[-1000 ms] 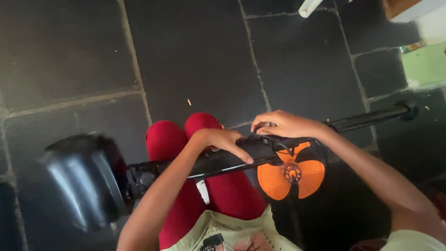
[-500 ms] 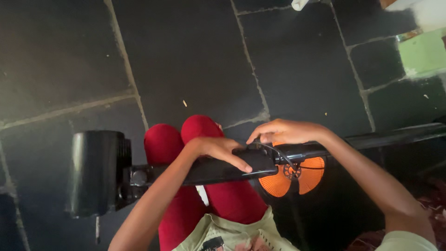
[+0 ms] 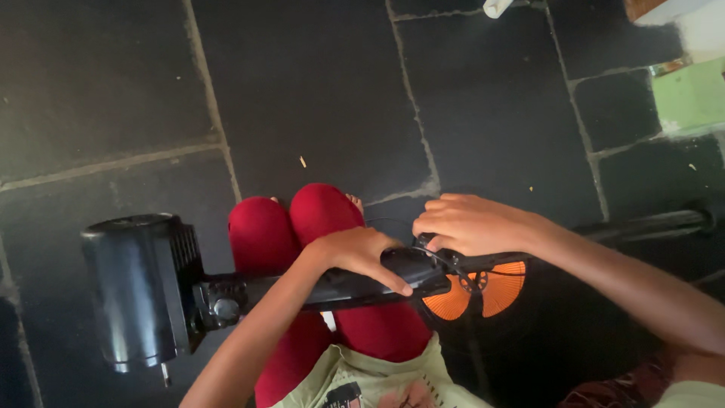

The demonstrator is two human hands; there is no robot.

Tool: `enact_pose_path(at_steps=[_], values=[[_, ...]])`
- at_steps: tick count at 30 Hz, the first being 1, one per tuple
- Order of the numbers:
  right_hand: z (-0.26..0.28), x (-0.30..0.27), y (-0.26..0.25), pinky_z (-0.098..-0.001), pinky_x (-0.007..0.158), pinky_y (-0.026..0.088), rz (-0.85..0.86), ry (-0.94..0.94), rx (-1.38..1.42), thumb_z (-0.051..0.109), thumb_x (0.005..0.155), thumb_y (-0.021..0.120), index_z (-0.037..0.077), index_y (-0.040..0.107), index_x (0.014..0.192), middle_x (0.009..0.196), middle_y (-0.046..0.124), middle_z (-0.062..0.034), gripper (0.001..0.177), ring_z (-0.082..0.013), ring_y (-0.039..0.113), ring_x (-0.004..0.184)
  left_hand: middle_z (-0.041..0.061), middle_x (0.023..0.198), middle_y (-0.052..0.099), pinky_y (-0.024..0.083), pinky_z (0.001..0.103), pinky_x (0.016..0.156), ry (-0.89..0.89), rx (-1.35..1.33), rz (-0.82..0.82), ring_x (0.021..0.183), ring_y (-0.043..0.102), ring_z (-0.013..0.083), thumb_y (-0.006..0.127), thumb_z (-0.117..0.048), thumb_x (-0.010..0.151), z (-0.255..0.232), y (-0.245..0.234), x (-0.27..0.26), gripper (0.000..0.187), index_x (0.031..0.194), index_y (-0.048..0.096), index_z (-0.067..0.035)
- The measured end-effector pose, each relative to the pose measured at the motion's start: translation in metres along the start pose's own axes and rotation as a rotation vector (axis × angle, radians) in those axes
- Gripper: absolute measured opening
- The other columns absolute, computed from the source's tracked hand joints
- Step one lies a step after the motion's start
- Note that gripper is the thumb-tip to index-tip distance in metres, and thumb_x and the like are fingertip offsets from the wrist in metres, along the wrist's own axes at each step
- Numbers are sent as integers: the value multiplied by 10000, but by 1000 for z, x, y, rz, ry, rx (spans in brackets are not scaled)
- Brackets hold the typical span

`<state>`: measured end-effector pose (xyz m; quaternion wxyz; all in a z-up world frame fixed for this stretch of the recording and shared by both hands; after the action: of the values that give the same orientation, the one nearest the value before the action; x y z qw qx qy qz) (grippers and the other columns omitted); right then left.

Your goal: The person sits on the floor and disassembles a black pedestal fan. They remove the motor housing, detach the fan blades, and separate the pole sections. The person then reassembles the fan by reattaching the motor housing, blades, and pole sections.

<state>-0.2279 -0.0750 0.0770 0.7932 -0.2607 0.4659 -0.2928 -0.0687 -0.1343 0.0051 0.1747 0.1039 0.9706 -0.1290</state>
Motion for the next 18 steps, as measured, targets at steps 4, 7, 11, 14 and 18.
enact_pose_path(at_steps=[4,7,11,14,18], values=[[1,0,1,-415,925,470,-8,34,80,246,888,692,113,680,1006,987,662,-16,178,-205,631,1035,116,961,795,565,375,791,5,22,7,919,759,264,725,-719,619,1,1,4,826,1120,763,-63],[2,0,-2,-398,884,490,-3,0,234,186,901,657,111,688,1067,959,649,-40,185,-198,645,1019,112,973,785,563,364,816,11,35,0,933,748,261,731,-736,608,1,0,5,848,1146,759,-81],[2,3,-7,-394,892,493,-28,-70,275,159,864,688,104,718,1073,965,682,-32,218,-205,653,1031,117,961,788,561,368,812,-22,33,-1,921,751,262,715,-746,590,3,2,5,864,1141,765,-82],[-1,6,-9,-399,859,495,11,10,267,193,862,716,113,724,1075,947,691,-28,228,-207,662,983,130,958,787,564,367,815,-40,46,-10,911,756,275,711,-755,582,6,2,6,895,1166,760,-79],[-8,9,-9,-388,806,511,130,180,334,240,867,728,130,723,1093,901,703,-11,252,-192,694,897,126,972,787,581,364,799,-61,37,-13,902,764,278,718,-763,546,9,4,7,936,1193,752,-88]])
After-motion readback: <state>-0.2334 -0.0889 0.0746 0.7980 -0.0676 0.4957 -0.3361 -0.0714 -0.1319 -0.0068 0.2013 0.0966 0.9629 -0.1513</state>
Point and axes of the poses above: each hand's wrist, its own x-axis towards the middle knuckle, its own y-axis out of the palm, z = x × y, the point moved 4 cm from there along x, towards the middle knuckle
